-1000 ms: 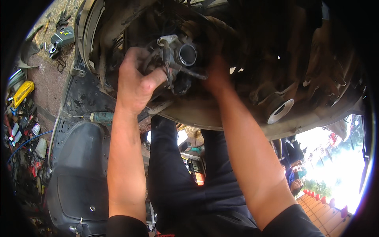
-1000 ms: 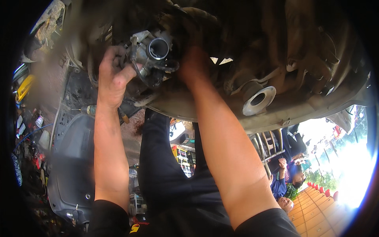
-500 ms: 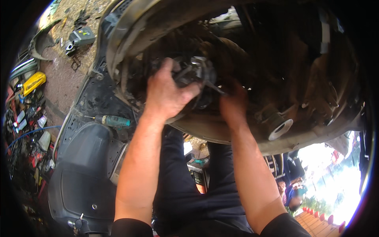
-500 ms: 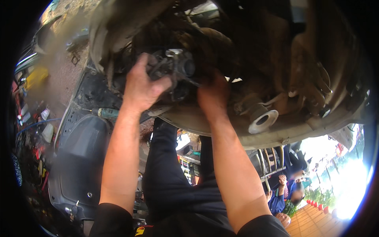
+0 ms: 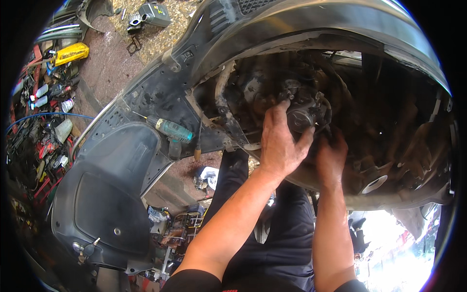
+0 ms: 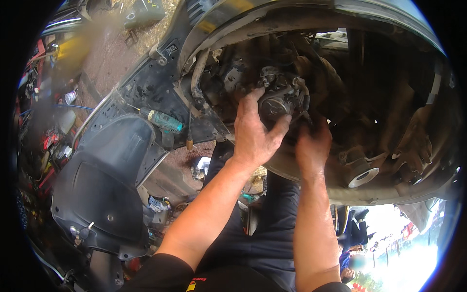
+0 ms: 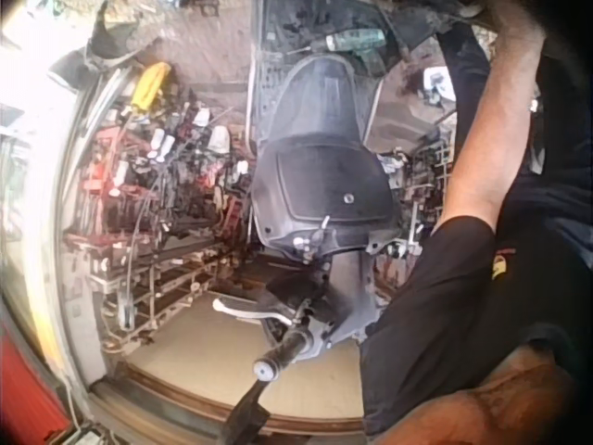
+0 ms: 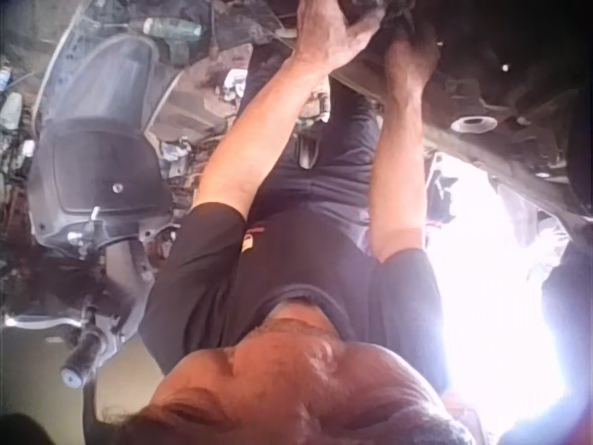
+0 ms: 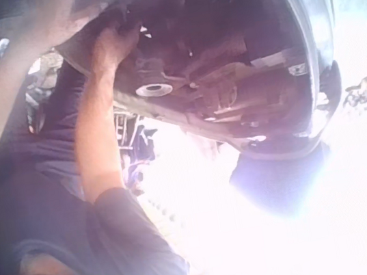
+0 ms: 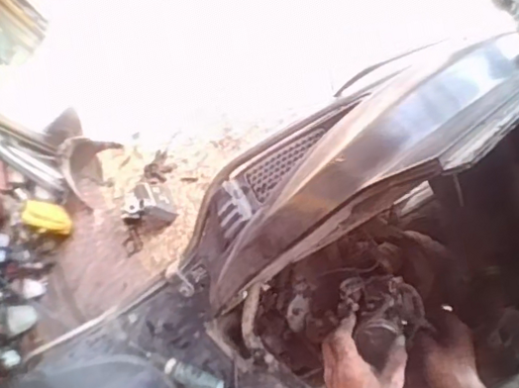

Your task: The person removes the scooter seat, then uses a cordless impact driver and a wrench to loosen and tighten bolts on the engine area. They repeatedly adjust components within the engine compartment and reposition the seat during the process.

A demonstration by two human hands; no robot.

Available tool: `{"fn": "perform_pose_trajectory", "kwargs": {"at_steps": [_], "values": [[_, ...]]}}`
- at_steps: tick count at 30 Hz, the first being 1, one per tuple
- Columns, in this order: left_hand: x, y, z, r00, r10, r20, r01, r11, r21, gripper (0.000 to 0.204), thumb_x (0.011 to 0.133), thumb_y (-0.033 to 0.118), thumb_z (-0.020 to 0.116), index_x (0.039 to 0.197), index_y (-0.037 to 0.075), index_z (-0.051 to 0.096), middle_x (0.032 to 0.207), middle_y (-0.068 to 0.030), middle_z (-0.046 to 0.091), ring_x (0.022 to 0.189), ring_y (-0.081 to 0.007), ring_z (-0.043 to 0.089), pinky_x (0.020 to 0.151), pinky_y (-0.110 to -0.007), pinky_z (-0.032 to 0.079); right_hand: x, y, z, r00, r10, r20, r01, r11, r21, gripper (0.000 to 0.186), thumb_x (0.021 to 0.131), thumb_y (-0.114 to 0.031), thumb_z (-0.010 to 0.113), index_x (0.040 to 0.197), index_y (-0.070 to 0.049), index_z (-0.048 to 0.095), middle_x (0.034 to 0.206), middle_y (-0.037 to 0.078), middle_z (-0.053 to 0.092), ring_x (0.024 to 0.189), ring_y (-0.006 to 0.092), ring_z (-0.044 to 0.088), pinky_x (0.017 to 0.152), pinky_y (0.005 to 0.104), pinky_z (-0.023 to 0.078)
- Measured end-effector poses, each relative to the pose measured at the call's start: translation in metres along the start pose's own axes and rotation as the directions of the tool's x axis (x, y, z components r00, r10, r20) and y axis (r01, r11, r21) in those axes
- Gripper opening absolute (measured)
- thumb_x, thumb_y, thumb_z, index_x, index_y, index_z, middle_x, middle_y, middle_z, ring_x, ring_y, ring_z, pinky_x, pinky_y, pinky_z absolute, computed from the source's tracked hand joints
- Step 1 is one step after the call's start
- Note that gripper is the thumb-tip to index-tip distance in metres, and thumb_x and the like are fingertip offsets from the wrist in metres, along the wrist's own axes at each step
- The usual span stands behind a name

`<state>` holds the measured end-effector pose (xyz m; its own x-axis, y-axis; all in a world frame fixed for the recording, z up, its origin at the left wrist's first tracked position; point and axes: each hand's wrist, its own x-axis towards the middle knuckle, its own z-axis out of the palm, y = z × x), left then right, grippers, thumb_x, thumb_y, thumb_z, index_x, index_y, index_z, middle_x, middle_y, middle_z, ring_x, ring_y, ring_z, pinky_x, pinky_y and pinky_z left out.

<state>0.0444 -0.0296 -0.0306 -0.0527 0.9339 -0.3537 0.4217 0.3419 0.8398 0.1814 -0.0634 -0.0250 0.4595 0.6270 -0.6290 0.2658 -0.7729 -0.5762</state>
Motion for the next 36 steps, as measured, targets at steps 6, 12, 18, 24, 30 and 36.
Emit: {"fn": "perform_pose_trajectory", "kwargs": {"at_steps": [6, 12, 18, 24, 30, 36], "values": [[-0.056, -0.039, -0.042, 0.987, -0.154, -0.051, 0.139, 0.964, -0.228, 0.045, 0.083, 0.016, 0.076, 0.12, -0.003, 0.059, 0.105, -0.0148, 0.067, 0.086, -0.0222, 0.067, 0.079, -0.034, 0.057, -0.016, 0.003, -0.007, 0.979, -0.157, -0.131, 0.148, 0.986, -0.072, 0.038, 0.09, -0.004, 0.058, 0.127, 0.006, 0.057, 0.118, 0.02, 0.068, 0.108, 0.0264, 0.066, 0.095, 0.0358, 0.049], [-0.064, -0.171, -0.148, 0.782, -0.49, -0.385, 0.57, 0.812, 0.124, 0.034, 0.087, 0.015, 0.072, 0.113, -0.004, 0.061, 0.104, -0.0175, 0.068, 0.094, -0.0273, 0.068, 0.084, -0.038, 0.054, -0.081, -0.013, -0.004, 0.98, -0.199, 0.011, 0.198, 0.972, -0.123, 0.017, 0.085, -0.002, 0.066, 0.1, 0.002, 0.06, 0.09, 0.017, 0.064, 0.079, 0.0323, 0.065, 0.073, 0.0375, 0.052], [-0.068, -0.266, -0.17, 0.774, -0.539, -0.332, 0.607, 0.485, 0.63, 0.049, 0.082, 0.026, 0.076, 0.121, 0.001, 0.061, 0.117, -0.0241, 0.065, 0.109, -0.0441, 0.063, 0.094, -0.05, 0.05, -0.132, -0.017, 0.031, 0.814, -0.284, 0.507, 0.316, 0.949, 0.025, 0.021, 0.08, 0.006, 0.067, 0.098, -0.001, 0.061, 0.088, 0.017, 0.064, 0.077, 0.0359, 0.066, 0.068, 0.0409, 0.055], [-0.067, -0.303, -0.159, 0.7, -0.683, -0.211, 0.622, 0.438, 0.649, 0.04, 0.08, 0.026, 0.075, 0.112, 0.004, 0.063, 0.112, -0.024, 0.065, 0.108, -0.0452, 0.062, 0.092, -0.054, 0.049, -0.127, 0.001, 0.052, 0.782, -0.208, 0.588, 0.285, 0.958, -0.04, 0.02, 0.081, 0.0, 0.07, 0.1, -0.001, 0.063, 0.091, 0.017, 0.066, 0.078, 0.0366, 0.067, 0.068, 0.0395, 0.056], [-0.077, -0.254, -0.167, 0.773, -0.633, -0.049, 0.5, 0.559, 0.662, 0.027, 0.079, 0.018, 0.071, 0.098, 0.003, 0.059, 0.092, -0.0217, 0.068, 0.091, -0.0439, 0.066, 0.082, -0.049, 0.053, -0.132, 0.006, 0.066, 0.774, -0.128, 0.62, 0.238, 0.966, -0.097, 0.021, 0.087, -0.008, 0.068, 0.106, -0.004, 0.061, 0.092, 0.016, 0.066, 0.078, 0.0363, 0.068, 0.066, 0.0421, 0.057], [-0.093, -0.051, -0.182, 0.833, -0.437, 0.34, 0.541, 0.774, -0.329, 0.008, 0.086, 0.003, 0.064, 0.092, -0.002, 0.061, 0.084, -0.0023, 0.065, 0.078, -0.0067, 0.06, 0.066, -0.025, 0.048, -0.143, -0.043, 0.052, 0.678, -0.23, 0.698, 0.356, 0.934, -0.039, 0.067, 0.087, -0.016, 0.07, 0.146, -0.004, 0.039, 0.122, 0.026, 0.058, 0.106, 0.0447, 0.062, 0.094, 0.0497, 0.052]]}}
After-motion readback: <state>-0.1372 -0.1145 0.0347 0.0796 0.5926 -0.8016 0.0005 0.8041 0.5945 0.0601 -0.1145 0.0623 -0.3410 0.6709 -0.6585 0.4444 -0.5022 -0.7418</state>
